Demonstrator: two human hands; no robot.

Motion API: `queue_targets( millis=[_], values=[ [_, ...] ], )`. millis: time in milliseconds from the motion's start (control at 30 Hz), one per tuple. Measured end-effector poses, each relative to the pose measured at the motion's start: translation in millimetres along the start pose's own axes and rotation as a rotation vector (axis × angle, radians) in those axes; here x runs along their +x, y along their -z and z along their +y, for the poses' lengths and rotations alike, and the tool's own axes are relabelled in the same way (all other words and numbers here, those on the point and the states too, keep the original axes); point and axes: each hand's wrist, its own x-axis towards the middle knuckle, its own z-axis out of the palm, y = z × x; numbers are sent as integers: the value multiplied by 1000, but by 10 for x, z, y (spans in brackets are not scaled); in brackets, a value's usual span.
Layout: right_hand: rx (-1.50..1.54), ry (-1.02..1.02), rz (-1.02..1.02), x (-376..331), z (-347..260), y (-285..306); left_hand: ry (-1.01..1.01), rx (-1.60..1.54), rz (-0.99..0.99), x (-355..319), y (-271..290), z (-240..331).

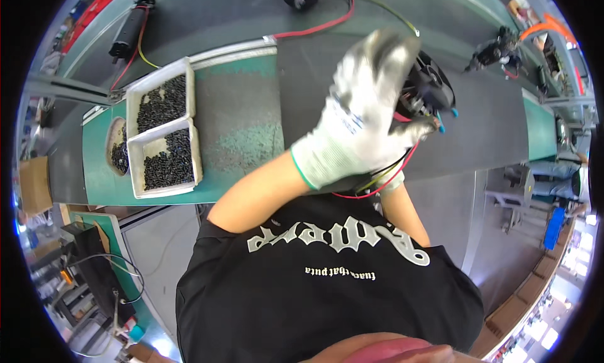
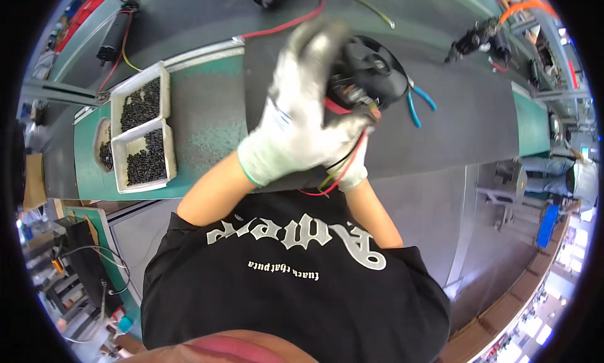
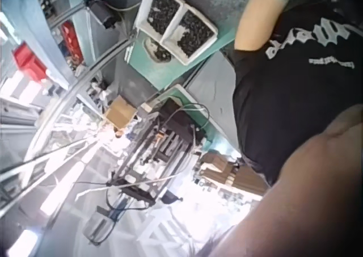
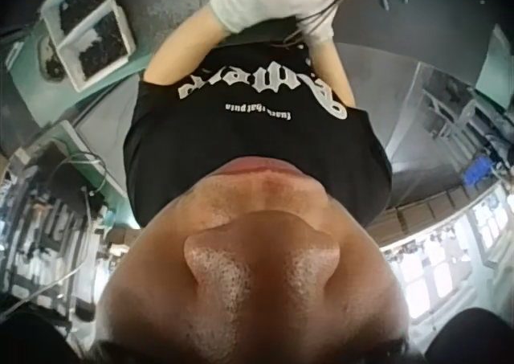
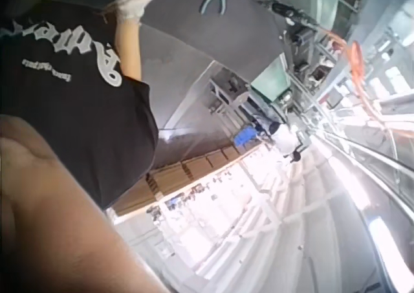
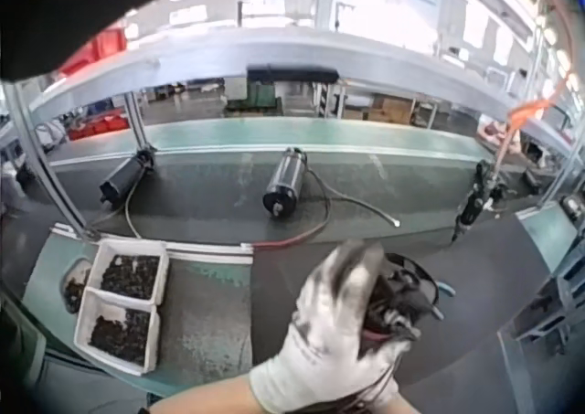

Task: Assembling industrial motors by attaching cooling fans and securing components using an electric screwdriver and pliers.

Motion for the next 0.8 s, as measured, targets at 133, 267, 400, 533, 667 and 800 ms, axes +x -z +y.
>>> queue_targets(
  millis=[133,267,400,533,667,800],
  values=[
    [-112,258,5,620,-1188,-49,52,6,-117,-406,250,-44],
    [-144,120,109,1465,-2205,-109,352,77,-237,-1266,670,-131],
    [-348,-121,12,2942,-2616,585,569,80,-157,-1781,1111,-30],
    [-1702,183,473,4080,-2685,2218,761,-17,6,-1993,1282,-206],
    [-1756,340,335,4088,-2676,684,987,126,178,-1908,1383,65],
    [-1330,519,-199,3636,-2244,-727,800,261,-126,-1342,975,-250]
  ],
)
